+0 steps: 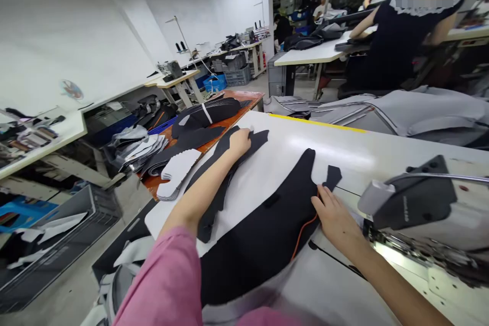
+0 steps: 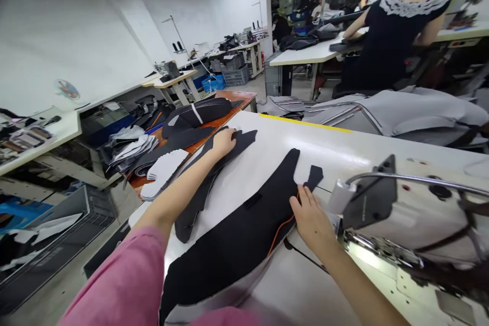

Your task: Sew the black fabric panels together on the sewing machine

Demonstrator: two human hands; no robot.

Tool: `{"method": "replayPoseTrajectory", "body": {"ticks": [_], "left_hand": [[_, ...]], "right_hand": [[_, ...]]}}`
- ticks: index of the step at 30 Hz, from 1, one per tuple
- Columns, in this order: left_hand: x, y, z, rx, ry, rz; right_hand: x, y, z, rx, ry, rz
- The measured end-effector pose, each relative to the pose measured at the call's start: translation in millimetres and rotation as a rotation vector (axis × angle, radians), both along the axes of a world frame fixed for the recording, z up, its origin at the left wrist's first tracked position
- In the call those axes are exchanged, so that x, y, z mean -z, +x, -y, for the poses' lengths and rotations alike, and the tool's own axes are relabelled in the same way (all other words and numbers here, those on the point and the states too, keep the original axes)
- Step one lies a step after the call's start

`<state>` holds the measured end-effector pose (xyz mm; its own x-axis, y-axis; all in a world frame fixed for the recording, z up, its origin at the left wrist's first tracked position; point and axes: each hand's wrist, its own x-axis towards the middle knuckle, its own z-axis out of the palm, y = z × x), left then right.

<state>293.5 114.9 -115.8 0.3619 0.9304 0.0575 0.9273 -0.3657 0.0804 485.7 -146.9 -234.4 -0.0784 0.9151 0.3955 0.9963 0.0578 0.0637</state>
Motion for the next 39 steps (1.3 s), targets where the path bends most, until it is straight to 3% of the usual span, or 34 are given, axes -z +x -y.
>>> {"method": "replayPoseTrajectory", "body": {"ticks": [5,7,10,14,20,26,39], "left_hand": [[23.8,42,120,0.688,0.139,-0.005],[38.5,54,159,0.870,0.138,-0.022],[58.2,62,199,1.039,0.063,0.002],[71.9,64,231,1.137,-0.047,0.075],[76.4,75,253,1.228,-0.133,0.040],[68.2,88,253,1.217,-0.126,-0.021],[66.4,90,258,1.208,-0.130,-0.128]], "right_hand": [[-9.1,-20,24,-0.080,-0.046,-0.055],[-9.8,-31,41,-0.061,-0.027,-0.082],[-7.5,-40,74,-0.037,-0.005,-0.141],[-4.0,-39,124,-0.073,-0.055,-0.253],[-4.0,-34,158,-0.042,-0.093,-0.375],[-7.1,-32,158,-0.028,-0.114,-0.413],[-8.6,-29,162,-0.012,-0.097,-0.436]]}}
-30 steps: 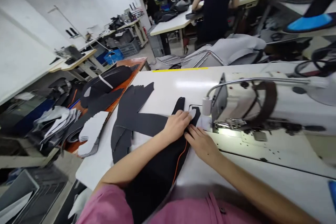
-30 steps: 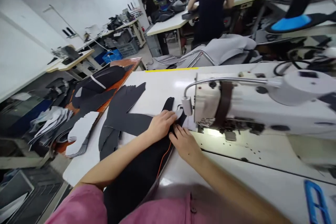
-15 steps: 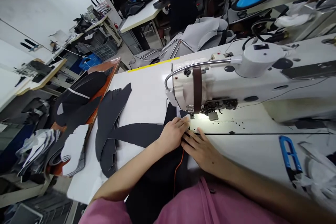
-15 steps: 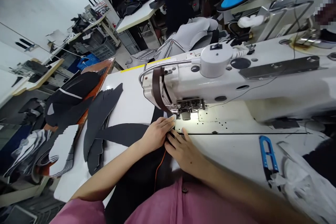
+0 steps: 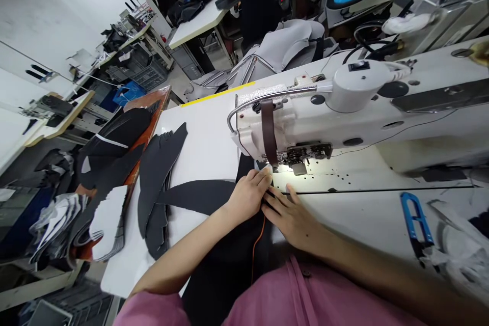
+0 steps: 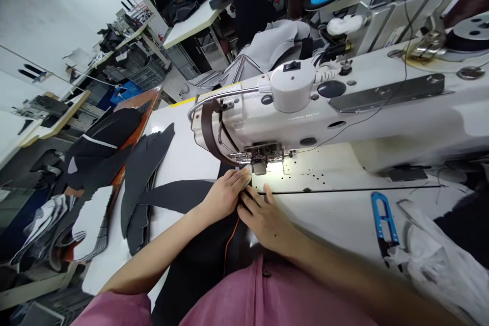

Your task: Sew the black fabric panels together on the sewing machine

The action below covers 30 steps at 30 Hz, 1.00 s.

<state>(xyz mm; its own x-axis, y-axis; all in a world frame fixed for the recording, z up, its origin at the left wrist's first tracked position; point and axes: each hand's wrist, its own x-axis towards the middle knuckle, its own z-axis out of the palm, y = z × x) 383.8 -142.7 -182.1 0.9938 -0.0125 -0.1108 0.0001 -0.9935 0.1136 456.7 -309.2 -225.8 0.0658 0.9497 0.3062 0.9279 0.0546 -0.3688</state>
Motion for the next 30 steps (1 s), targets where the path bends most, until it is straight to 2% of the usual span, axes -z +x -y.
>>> {"method": "replayPoseTrajectory", "body": {"ticks": [10,19,24,30], "left_hand": [[-0.2,15,5,-0.011,0.010,-0.044],[-13.4,18,12,-0.028,0.128,-0.056],[-15.7,23,13,-0.044,0.159,-0.096],[-22.2,19,20,-0.028,0.179,-0.142]], "right_hand": [[4.8,5,5,0.047,-0.025,0.036],[0.1,6,5,0.045,-0.020,0.006],[-2.0,8,2,0.057,-0.038,-0.014],[-3.3,2,5,0.068,-0.028,-0.016]]}}
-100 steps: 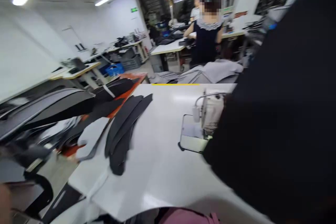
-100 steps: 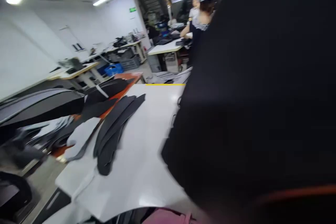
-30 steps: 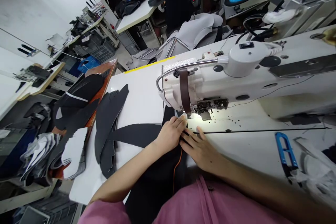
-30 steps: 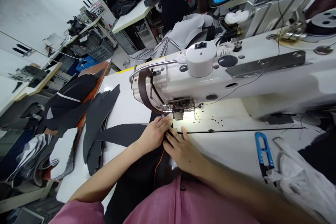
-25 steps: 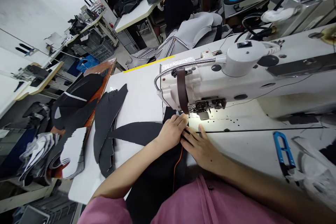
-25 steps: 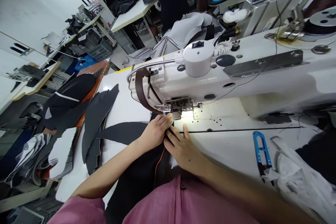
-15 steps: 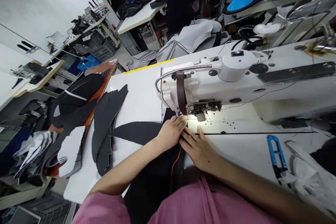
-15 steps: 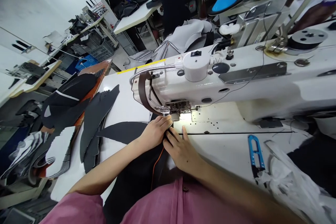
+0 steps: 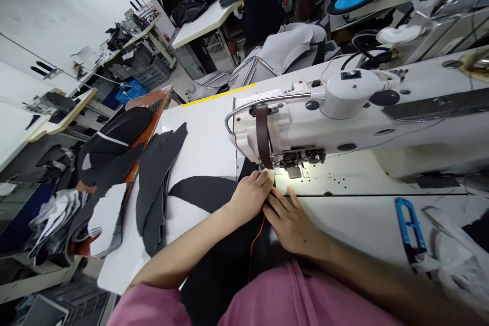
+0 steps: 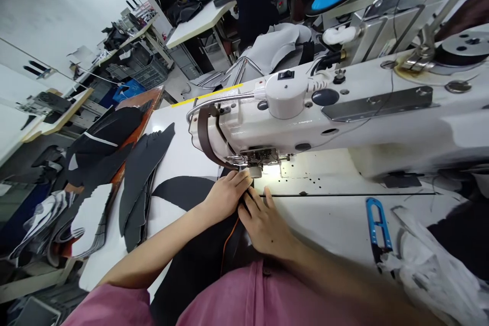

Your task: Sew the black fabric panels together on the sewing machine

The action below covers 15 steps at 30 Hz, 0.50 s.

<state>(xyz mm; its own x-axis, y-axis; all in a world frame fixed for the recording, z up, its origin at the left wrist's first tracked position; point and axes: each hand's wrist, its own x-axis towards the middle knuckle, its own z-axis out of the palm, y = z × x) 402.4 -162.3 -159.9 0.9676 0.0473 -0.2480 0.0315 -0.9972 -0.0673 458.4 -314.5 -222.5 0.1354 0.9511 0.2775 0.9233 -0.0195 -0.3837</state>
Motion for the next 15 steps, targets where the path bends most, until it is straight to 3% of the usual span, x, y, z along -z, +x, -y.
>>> {"method": "replayPoseTrajectory", "body": {"ticks": [9,15], "left_hand": [[-17.8,15,-3,-0.078,-0.028,-0.195],[-17.9,18,-2,-0.060,-0.012,-0.206]], "right_hand": [[8.0,5,-2,0.054,0.022,0.167],[4.3,-2,3,0.005,0.071,0.285]]}}
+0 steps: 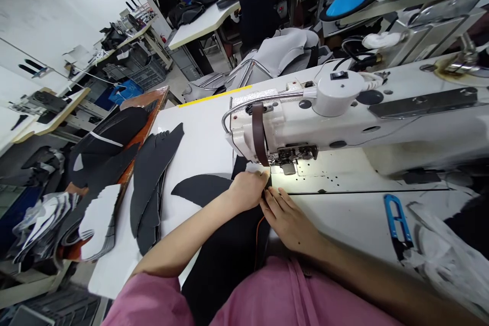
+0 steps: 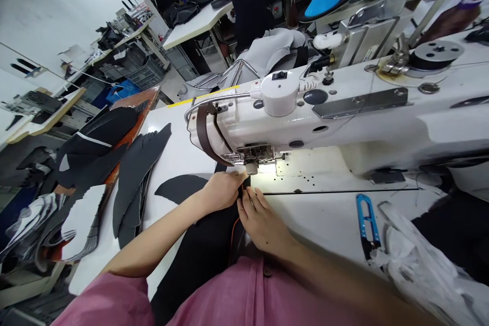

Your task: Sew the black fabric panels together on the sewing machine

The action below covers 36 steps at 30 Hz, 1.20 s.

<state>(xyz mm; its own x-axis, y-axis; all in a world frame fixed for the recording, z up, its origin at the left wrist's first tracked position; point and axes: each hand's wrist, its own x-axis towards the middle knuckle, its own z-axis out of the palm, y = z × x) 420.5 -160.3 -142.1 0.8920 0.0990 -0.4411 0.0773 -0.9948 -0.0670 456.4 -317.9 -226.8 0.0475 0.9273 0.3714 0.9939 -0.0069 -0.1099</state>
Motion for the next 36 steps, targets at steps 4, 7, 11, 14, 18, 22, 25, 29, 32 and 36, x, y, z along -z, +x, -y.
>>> {"method": "replayPoseTrajectory", "body": {"ticks": [4,7,11,14,18,22,25,29,32,36], "left_hand": [[0.2,-2,2,0.025,-0.007,-0.002],[-1.7,-1,5,0.030,0.003,-0.007],[-4.5,4,6,0.007,0.021,-0.019],[-5.5,7,5,0.019,0.016,-0.013],[-5.5,7,4,0.041,-0.037,-0.013],[-6.4,7,6,0.027,-0.057,0.000],[-8.2,8,8,0.011,-0.046,-0.004],[-9.6,9,9,0.025,-0.033,-0.037],[-8.7,6,7,0.030,-0.029,-0.052],[-7.6,4,5,0.022,-0.043,-0.045]], "right_hand": [[4.0,-7,5,-0.043,0.096,0.041],[6.8,-10,7,-0.067,0.171,0.038],[-1.8,-4,-1,-0.056,0.060,0.034],[-9.7,2,-8,-0.047,-0.023,0.052],[-11.0,4,-8,-0.032,-0.055,0.043],[-7.7,-3,-3,0.007,-0.071,0.041],[-6.3,-7,-2,-0.004,-0.070,0.063],[-7.4,-6,-6,0.004,-0.063,0.075],[-9.5,-2,-8,0.013,-0.061,0.093],[-10.4,-1,-7,0.037,-0.038,0.107]]}}
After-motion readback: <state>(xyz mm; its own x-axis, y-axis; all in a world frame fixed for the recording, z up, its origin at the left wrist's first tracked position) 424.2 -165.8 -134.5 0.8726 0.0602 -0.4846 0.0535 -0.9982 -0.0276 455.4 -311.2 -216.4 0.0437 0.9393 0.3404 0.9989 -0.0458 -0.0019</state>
